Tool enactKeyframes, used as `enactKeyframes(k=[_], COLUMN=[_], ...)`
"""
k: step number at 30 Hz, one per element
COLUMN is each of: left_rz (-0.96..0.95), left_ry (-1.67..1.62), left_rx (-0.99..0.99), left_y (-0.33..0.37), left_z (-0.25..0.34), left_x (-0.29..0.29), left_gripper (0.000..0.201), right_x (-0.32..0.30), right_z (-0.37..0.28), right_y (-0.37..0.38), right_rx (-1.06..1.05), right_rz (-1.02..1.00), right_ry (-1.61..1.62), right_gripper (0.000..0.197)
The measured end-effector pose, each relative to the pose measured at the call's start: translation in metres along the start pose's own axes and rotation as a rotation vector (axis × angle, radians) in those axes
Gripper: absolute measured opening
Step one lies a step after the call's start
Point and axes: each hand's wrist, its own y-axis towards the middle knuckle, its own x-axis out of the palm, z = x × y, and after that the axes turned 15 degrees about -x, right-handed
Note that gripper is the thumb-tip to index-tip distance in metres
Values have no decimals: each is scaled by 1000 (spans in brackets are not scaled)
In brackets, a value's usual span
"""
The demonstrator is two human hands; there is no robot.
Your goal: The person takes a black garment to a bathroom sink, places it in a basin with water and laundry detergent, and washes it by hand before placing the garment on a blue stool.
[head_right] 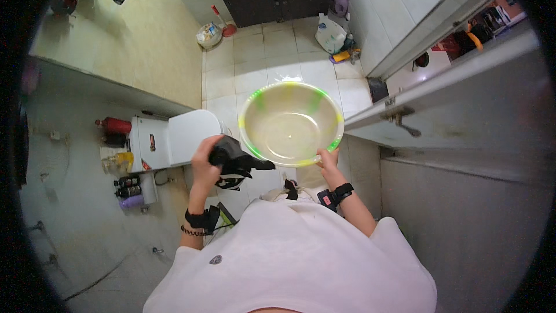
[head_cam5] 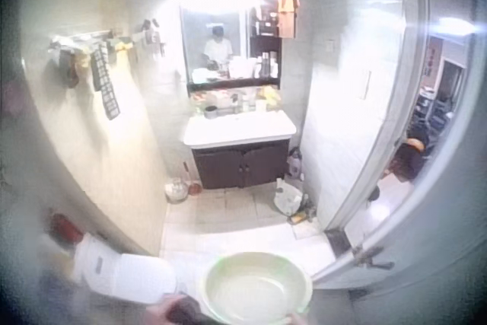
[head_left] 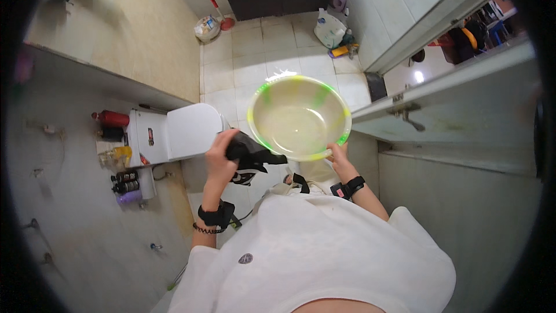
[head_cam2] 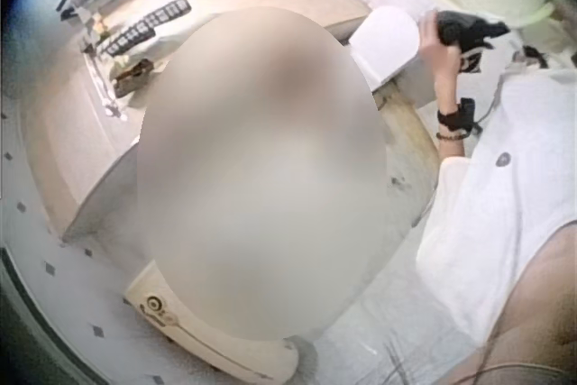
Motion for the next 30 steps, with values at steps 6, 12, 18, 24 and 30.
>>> enactKeyframes(k=[6,12,18,24,30], left_rz=[475,357,-381,-288,-644], left_ry=[-163,-540,62,76,18], left_rx=[-214,-173,-120,0,-237], left_y=[85,173,278,377,475], left_z=[4,44,15,-12,21], left_x=[-4,45,124,131,185], left_gripper=[38,44,76,71,69], right_x=[35,90,124,133,103], right_z=[-7,-90,-131,-192,-225], right_y=[106,120,162,155,146], right_rx=[-265,-277,-313,-377,-505], right_rz=[-5,-100,7,284,668], right_ry=[-411,-291,-89,-159,-164], right_gripper=[66,66,60,56,62])
